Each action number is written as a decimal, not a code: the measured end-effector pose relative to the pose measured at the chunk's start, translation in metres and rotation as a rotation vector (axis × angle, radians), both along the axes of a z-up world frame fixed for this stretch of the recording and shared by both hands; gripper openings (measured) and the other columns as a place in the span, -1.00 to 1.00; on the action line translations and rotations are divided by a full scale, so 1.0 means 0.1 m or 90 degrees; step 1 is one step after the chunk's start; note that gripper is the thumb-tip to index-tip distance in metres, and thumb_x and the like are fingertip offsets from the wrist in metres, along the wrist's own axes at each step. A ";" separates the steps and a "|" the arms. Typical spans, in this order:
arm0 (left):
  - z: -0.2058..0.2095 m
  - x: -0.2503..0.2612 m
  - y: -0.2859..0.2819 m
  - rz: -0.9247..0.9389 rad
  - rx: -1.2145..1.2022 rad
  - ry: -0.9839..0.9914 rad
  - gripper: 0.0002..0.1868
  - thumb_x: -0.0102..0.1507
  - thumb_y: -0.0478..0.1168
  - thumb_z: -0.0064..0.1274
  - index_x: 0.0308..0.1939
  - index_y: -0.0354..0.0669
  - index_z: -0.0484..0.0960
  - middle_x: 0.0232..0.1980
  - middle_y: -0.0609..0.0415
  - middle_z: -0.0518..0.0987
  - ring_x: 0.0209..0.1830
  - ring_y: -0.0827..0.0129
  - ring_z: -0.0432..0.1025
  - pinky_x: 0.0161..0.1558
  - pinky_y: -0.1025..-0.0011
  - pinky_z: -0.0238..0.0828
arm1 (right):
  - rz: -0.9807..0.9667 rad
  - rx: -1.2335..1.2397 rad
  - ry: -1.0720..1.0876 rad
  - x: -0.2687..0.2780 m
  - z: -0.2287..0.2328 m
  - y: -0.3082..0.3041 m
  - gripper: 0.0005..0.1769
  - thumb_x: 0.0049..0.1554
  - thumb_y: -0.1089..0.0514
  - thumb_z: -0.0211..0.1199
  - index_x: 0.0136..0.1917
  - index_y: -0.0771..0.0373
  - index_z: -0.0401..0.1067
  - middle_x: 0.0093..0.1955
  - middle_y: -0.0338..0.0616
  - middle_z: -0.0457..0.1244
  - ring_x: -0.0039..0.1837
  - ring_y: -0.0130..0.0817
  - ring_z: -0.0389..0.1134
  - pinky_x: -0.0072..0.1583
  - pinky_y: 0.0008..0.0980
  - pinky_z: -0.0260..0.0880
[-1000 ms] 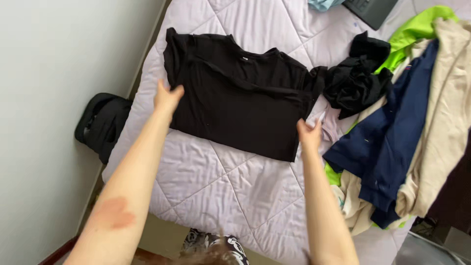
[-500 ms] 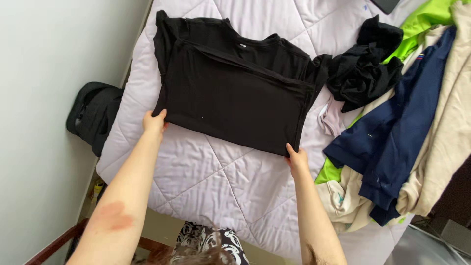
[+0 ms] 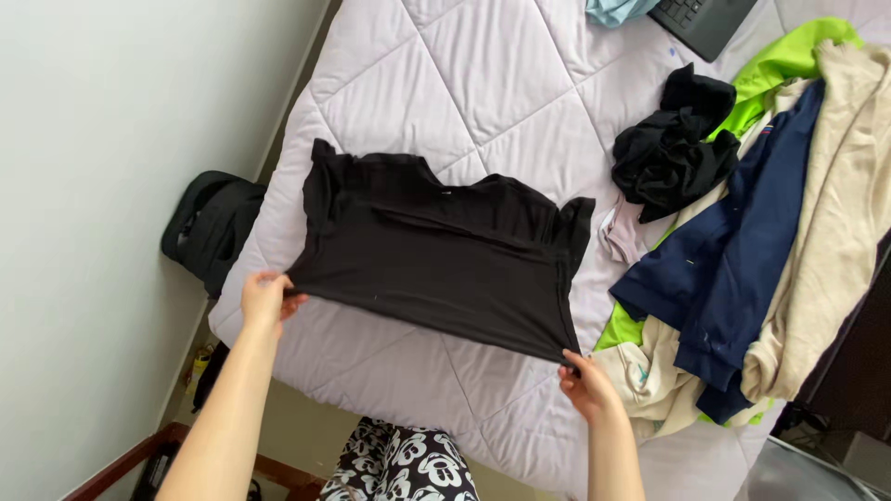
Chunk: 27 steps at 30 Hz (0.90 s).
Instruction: The person picks up folded clothes from a bed and places them onto a metal wire shelf inside a closet, repeating the action for several items including a red sweater, a white garment, and a stack of colorful clothes, before taking a black shirt and folding it on the bed.
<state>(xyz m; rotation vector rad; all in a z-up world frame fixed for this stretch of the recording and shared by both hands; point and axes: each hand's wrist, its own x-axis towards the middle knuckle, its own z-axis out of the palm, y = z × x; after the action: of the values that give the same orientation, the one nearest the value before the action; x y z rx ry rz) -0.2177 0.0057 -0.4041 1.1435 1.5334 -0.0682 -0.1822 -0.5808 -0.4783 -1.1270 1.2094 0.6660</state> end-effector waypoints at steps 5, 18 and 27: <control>-0.11 0.70 0.04 -0.066 0.067 -0.167 -0.41 0.19 -0.32 0.01 0.33 -0.21 0.36 -0.15 -0.22 0.51 -0.40 0.05 0.64 -0.39 0.36 0.65 | -0.024 0.033 -0.111 0.81 -0.21 0.06 -0.80 0.15 0.23 0.37 -0.20 0.20 0.34 -0.35 -0.23 0.23 -0.29 -0.44 0.38 -0.27 -0.64 0.31; -1.00 1.30 -0.44 -0.665 0.548 0.054 -0.19 0.21 0.02 0.30 0.51 -0.05 0.40 0.62 -0.27 0.09 0.56 -0.35 0.03 0.44 -0.25 0.12 | 0.313 -0.384 -0.160 1.45 -0.58 0.66 0.35 -0.04 -0.36 0.64 0.63 0.36 -0.07 0.52 0.45 0.01 0.56 0.29 0.03 0.45 0.39 0.01; -2.13 1.17 0.27 -0.294 0.260 0.103 0.08 -0.04 0.37 0.51 0.39 0.02 0.37 0.34 -0.01 0.47 0.39 0.14 0.37 0.35 0.19 0.29 | 0.332 -0.454 -0.329 1.85 -1.04 0.83 -0.28 -0.12 0.01 0.66 0.27 0.11 0.47 0.11 0.04 0.39 0.23 -0.04 0.42 0.18 -0.06 0.42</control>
<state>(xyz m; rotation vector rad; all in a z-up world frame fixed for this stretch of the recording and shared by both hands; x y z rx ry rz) -0.1011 0.0325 -0.6171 1.8442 1.4298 -0.1670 0.0027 -0.4974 -0.5820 -2.1046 0.6988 0.2697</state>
